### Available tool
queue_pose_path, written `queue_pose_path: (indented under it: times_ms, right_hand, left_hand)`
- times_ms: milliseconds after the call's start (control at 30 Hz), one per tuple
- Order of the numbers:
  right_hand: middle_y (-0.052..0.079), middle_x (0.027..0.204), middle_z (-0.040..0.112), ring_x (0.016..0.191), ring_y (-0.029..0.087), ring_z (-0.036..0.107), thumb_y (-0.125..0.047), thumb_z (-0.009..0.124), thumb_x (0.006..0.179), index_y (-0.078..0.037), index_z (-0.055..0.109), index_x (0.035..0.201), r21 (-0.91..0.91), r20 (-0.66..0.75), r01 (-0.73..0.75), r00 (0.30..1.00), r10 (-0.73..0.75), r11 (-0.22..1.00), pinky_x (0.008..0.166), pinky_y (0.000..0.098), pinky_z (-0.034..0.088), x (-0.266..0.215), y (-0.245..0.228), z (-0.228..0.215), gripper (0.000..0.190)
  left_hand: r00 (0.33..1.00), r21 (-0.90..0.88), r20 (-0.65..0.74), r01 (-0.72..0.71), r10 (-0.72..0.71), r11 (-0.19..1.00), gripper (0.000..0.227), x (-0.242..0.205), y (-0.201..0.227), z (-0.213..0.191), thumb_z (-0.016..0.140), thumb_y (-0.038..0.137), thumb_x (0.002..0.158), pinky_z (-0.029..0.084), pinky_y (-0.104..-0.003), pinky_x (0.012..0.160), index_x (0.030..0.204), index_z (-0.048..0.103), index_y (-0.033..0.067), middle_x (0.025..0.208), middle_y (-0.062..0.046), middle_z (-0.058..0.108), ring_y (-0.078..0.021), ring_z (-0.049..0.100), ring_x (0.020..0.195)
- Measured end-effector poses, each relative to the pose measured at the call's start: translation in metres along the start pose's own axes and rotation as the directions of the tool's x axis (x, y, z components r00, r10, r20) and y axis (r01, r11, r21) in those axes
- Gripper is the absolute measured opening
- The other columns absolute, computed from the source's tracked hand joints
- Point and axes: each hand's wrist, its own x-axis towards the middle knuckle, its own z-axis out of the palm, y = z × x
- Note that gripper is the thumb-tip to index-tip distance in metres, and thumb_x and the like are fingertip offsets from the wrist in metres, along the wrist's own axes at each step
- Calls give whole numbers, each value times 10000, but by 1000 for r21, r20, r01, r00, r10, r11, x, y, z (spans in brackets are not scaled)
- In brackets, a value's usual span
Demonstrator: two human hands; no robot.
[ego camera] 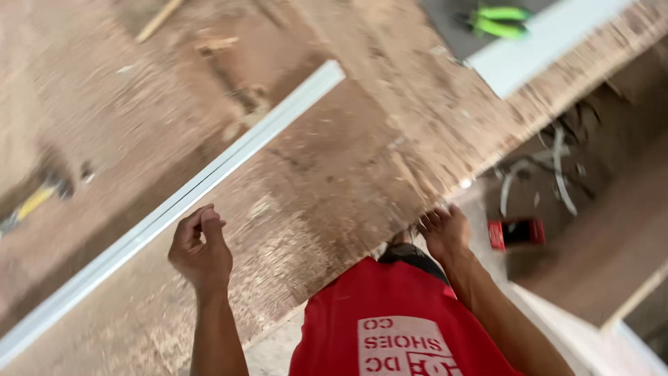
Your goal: The person measures and cuts a white plastic trim piece on a workbench, then aligns and attaches thin wooden strips to the edges of a white wooden cabinet frame using an angle grinder and a pneumatic nail gun.
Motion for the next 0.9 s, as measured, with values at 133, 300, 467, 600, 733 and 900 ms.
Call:
queue_pose_path:
  times_ms: [133, 300, 467, 600, 733, 900]
  right_hand:
    - [235, 1508, 246, 1514, 471, 216, -480, 327, 1068, 57, 20, 1616, -11, 16, 33, 999, -32, 999, 1257, 671, 69, 9, 3, 6, 826]
    - [303, 1651, 71, 1557, 503, 99, -456, 317, 1077, 55, -41, 1624, -58, -43, -3, 999, 1, 998, 1255, 652, 52, -57, -9, 46, 830]
    - [229, 1190, 629, 1199, 387, 577, -219, 505, 1080, 7, 403, 1522, -716, 107, 541, 710, -696, 442, 963, 558, 477, -17, -46, 11, 507]
    - [191, 1203, 576, 1164, 396, 578, 11, 656, 1047, -12, 613, 1366, -366, 773, 850, 51, -633, -379, 1008, 484, 487, -37, -82, 137, 323]
    - [96, 1137, 676, 1126, 325, 614, -121, 855, 865, -75, 757, 1224, -98, 943, 736, -146, -298, -670, 1009, 438, 503, 6, -84, 266, 376]
    - [-9, 1545, 488, 1464, 269, 395, -386, 746, 853, -237, 546, 1495, 47, 932, 546, 277, 233, -837, 1198, 569, 325, 42, -71, 351, 688]
  left_hand:
    - [991, 104, -126, -18, 31, 994, 73, -1, -38, -30, 694, -32, 1036, 541, -374, 669, 1075, 752, -52, 827, -186, 693, -241, 684, 713]
    - [978, 270, -178, -59, 111, 961, 112, 3, -69, -41, 746, -41, 974, 533, -393, 705, 1070, 786, 2, 870, -192, 711, -288, 666, 734]
    - [968, 474, -42, -199, 248, 857, 276, 23, -99, -36, 856, 93, 892, 524, -430, 818, 1156, 780, 69, 999, -119, 725, -306, 686, 923]
    - [930, 657, 230, -366, 287, 659, 508, 46, -115, -26, 878, 335, 832, 481, -470, 939, 1270, 744, 116, 1184, -97, 676, -317, 646, 1110]
    - [897, 709, 355, -441, 262, 550, 611, 74, -140, -8, 863, 377, 775, 442, -463, 1014, 1320, 721, 141, 1231, -84, 667, -299, 617, 1202]
    - [843, 715, 517, -519, 144, 469, 699, 96, -161, 2, 793, 487, 787, 405, -453, 1032, 1393, 638, 175, 1261, -81, 626, -285, 597, 1189]
